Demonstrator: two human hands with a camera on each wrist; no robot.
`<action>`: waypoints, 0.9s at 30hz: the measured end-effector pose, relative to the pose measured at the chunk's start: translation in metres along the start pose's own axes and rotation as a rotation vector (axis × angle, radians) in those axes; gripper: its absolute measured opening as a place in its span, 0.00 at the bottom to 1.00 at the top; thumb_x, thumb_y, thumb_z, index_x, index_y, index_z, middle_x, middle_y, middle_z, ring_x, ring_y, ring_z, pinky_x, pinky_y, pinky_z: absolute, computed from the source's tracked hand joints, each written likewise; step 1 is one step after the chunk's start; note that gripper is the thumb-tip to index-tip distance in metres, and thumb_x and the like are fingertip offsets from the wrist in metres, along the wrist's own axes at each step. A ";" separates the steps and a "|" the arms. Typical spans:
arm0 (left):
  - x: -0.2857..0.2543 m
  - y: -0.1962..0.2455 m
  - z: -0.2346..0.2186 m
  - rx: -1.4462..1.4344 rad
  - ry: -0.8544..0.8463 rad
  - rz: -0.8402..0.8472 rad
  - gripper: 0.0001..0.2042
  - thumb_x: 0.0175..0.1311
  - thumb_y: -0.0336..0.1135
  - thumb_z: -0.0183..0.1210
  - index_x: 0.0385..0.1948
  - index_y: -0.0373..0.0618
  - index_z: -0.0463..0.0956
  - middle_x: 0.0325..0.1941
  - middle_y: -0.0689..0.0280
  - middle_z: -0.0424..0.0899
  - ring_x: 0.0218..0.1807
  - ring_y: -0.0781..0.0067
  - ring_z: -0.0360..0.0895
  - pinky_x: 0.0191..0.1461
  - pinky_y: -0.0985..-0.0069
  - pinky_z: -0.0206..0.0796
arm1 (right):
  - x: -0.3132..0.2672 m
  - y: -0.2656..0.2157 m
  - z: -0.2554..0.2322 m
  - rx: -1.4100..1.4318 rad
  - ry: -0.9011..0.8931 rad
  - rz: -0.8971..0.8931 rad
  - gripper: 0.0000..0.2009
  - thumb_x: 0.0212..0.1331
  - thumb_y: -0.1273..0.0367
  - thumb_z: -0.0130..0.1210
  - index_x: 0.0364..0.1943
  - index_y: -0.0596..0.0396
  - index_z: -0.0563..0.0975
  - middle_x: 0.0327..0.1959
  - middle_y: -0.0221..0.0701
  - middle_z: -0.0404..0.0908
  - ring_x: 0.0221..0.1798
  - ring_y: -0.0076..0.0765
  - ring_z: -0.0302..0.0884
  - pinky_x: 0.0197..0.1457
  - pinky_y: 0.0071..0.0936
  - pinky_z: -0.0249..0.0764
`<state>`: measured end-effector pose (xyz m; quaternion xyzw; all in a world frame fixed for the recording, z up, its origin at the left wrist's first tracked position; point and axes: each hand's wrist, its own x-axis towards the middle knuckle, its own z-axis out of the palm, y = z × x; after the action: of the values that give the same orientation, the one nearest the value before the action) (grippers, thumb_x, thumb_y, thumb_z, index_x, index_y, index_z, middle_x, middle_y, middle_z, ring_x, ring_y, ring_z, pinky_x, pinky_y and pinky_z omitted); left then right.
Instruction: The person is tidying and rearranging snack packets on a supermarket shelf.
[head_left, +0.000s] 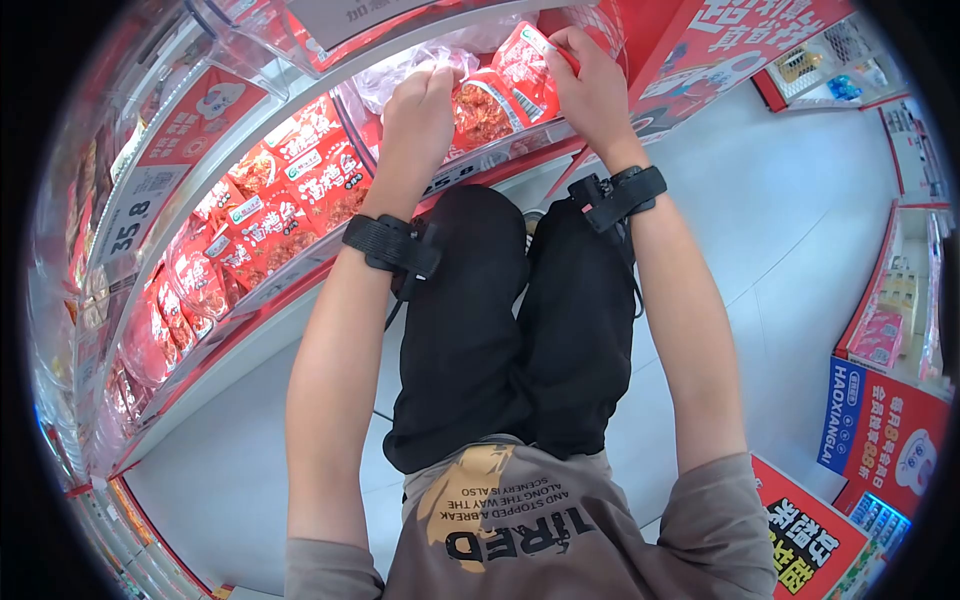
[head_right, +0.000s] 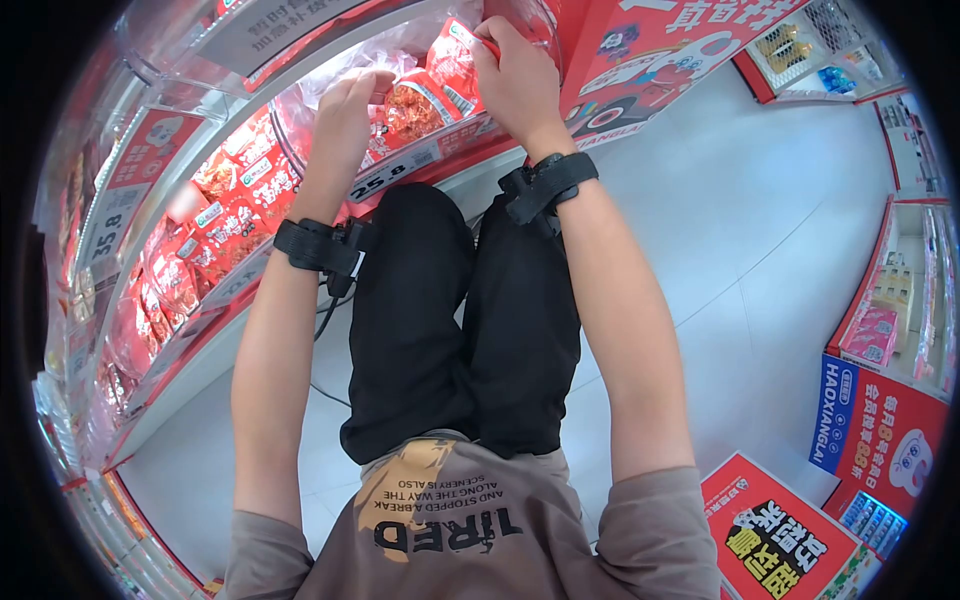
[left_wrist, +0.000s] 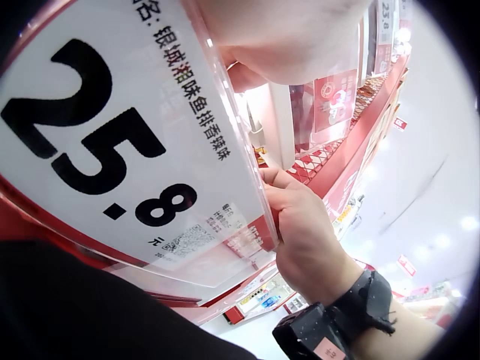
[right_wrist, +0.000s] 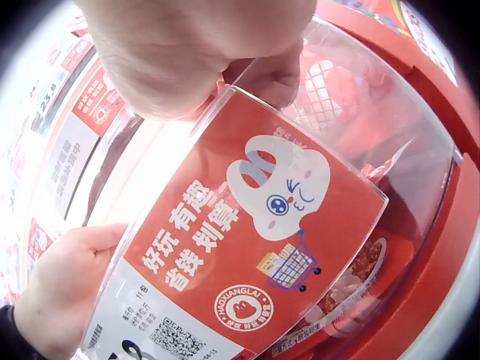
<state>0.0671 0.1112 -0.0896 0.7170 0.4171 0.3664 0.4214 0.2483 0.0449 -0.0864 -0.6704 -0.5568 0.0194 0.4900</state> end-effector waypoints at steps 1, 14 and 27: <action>-0.002 0.002 0.001 0.033 0.008 -0.001 0.19 0.63 0.43 0.41 0.38 0.38 0.76 0.41 0.47 0.78 0.48 0.47 0.73 0.53 0.62 0.61 | -0.001 -0.001 -0.001 0.011 0.002 -0.009 0.09 0.58 0.64 0.49 0.37 0.53 0.74 0.36 0.43 0.80 0.41 0.52 0.76 0.43 0.41 0.72; -0.047 0.054 -0.008 0.164 0.123 0.707 0.24 0.54 0.34 0.59 0.54 0.39 0.66 0.50 0.53 0.72 0.56 0.54 0.67 0.59 0.62 0.55 | -0.039 -0.071 -0.081 0.517 0.266 0.040 0.07 0.64 0.74 0.49 0.40 0.64 0.73 0.36 0.31 0.79 0.40 0.19 0.74 0.44 0.18 0.69; -0.131 0.106 -0.039 0.431 0.356 0.881 0.32 0.44 0.34 0.65 0.57 0.44 0.67 0.58 0.54 0.68 0.60 0.56 0.63 0.62 0.64 0.44 | -0.078 -0.139 -0.117 0.950 0.062 0.185 0.09 0.66 0.72 0.47 0.44 0.64 0.71 0.39 0.32 0.79 0.41 0.15 0.74 0.45 0.15 0.71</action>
<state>0.0132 -0.0276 -0.0013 0.8216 0.2072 0.5310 -0.0076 0.1845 -0.1032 0.0284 -0.4198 -0.4094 0.2948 0.7545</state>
